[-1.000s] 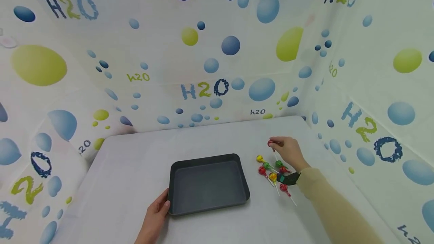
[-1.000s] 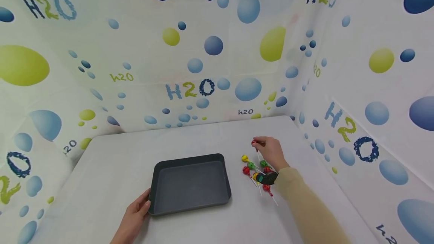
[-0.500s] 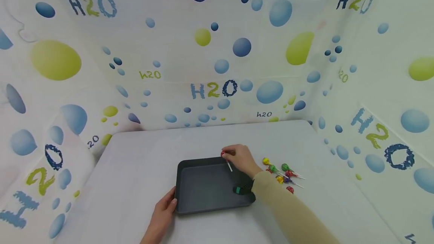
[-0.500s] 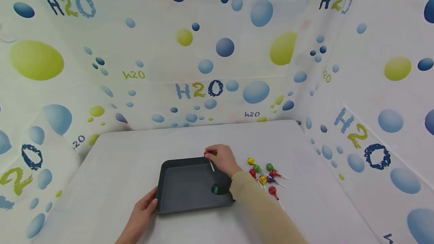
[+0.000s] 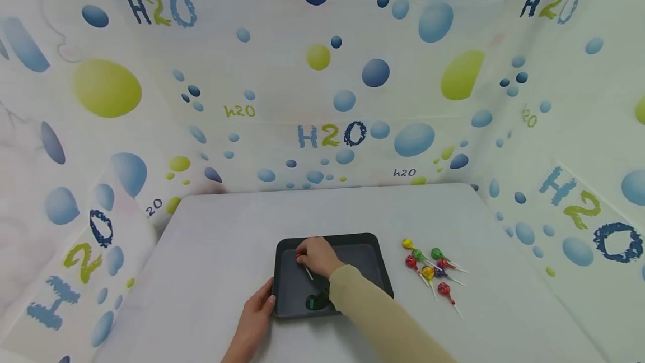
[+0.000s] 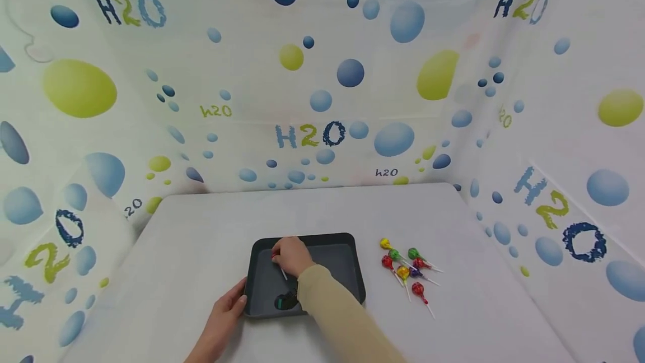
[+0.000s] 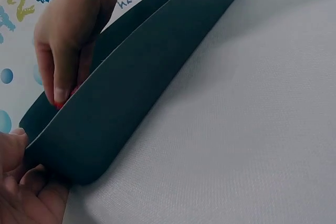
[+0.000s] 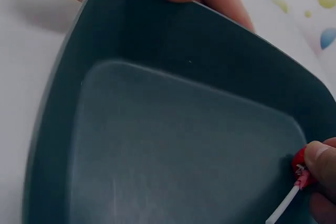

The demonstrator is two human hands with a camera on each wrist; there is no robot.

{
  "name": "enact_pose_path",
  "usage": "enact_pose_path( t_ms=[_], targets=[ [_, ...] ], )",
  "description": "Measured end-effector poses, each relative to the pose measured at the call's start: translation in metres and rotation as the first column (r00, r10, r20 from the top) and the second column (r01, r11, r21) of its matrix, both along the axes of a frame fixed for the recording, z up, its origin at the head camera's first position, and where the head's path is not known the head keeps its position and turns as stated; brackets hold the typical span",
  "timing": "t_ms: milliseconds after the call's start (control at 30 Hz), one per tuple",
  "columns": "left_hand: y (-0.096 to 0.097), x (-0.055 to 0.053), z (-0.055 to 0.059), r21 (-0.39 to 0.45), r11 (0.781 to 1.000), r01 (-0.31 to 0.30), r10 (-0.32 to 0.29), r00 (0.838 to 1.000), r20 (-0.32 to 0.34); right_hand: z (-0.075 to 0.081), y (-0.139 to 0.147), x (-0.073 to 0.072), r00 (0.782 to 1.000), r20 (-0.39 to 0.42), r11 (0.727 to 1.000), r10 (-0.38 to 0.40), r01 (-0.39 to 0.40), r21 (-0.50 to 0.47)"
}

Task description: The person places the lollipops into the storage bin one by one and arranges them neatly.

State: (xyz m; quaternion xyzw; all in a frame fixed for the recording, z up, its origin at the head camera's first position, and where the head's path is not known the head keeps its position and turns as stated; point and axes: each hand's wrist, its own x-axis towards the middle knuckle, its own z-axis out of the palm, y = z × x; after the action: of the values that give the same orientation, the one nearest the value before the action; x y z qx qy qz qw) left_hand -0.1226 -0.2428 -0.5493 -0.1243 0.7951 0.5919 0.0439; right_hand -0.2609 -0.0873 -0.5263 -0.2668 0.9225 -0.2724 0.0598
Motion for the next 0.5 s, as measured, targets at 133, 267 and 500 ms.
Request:
enact_pose_path(
  t_ms=[133,267,500],
  targets=[
    [0.0,0.0,0.001,0.014,1.0,-0.007,0.007,1.0,0.001,-0.004,-0.016,0.0,0.999,-0.018,1.0,-0.03,0.03,0.004],
    [0.0,0.0,0.001,0.022,1.0,-0.006,0.006,1.0,0.002,-0.006,-0.031,0.003,0.995,-0.026,0.995,-0.092,0.091,-0.026],
    [-0.001,-0.001,-0.002,0.048,0.999,-0.002,0.002,1.0,0.0,-0.013,-0.049,0.008,0.983,-0.057,0.982,-0.175,0.17,-0.079]
  ],
)
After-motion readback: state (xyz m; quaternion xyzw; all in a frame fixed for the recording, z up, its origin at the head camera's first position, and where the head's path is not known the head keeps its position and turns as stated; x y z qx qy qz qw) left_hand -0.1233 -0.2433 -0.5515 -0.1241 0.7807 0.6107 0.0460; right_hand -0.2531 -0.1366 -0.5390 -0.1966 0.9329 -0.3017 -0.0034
